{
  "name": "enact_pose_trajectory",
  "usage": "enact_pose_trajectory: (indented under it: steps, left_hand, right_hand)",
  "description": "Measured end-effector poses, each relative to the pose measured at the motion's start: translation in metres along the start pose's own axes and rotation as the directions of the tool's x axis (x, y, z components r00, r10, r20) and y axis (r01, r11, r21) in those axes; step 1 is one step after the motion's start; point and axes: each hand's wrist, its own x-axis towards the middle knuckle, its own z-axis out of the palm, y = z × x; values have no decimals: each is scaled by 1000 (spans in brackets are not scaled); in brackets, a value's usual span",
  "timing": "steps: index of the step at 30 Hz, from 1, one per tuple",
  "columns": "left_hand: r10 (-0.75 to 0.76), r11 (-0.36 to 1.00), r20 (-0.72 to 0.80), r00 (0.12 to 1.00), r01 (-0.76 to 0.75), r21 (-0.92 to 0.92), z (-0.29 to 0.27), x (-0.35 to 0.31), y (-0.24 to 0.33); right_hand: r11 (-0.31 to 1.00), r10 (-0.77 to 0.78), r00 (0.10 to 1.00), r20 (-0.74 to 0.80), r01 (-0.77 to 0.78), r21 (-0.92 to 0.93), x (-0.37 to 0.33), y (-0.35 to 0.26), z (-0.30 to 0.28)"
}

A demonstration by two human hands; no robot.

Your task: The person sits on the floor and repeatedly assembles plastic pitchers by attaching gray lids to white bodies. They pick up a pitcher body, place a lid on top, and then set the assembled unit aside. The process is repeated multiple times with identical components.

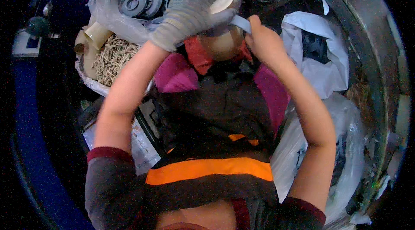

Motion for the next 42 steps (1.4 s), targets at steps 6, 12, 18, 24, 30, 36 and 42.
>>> enact_pose_trajectory:
  steps: [6, 12, 18, 24, 30, 36, 42]
  left_hand:
    - [-78, 976, 59, 995, 88, -201, -9, -4, -7]
    - [-687, 495, 326, 649, 747, -444, 22, -71, -61]
    - [-463, 813, 433, 773, 565, -139, 84, -153, -78]
    - [-350, 568, 564, 748, 648, -507, -35, -155, -44]
    - [-833, -305, 548, 69, 770, -560, -132, -195, -81]
    - [-922, -369, 295, -252, 340, -865, -161, -280, -92]
    - [-895, -381, 289, -341, 242, -892, -149, -276, -97]
  right_hand:
    - [991, -47, 999, -5, 47, 123, 3, 3, -4]
    - [855, 251, 966, 68, -255, 451, -5, -29, -75]
    - [935, 73, 891, 448, -218, 281, 30, -85, -52]
    - [938, -264, 832, 487, 105, 329, 88, -120, -9]
    - [757, -247, 838, 486, -146, 637, 219, -136, 121]
    - [920, -387, 892, -233, 389, -37, 314, -173, 233]
    - [972, 203, 961, 186, -222, 84, 380, -155, 245]
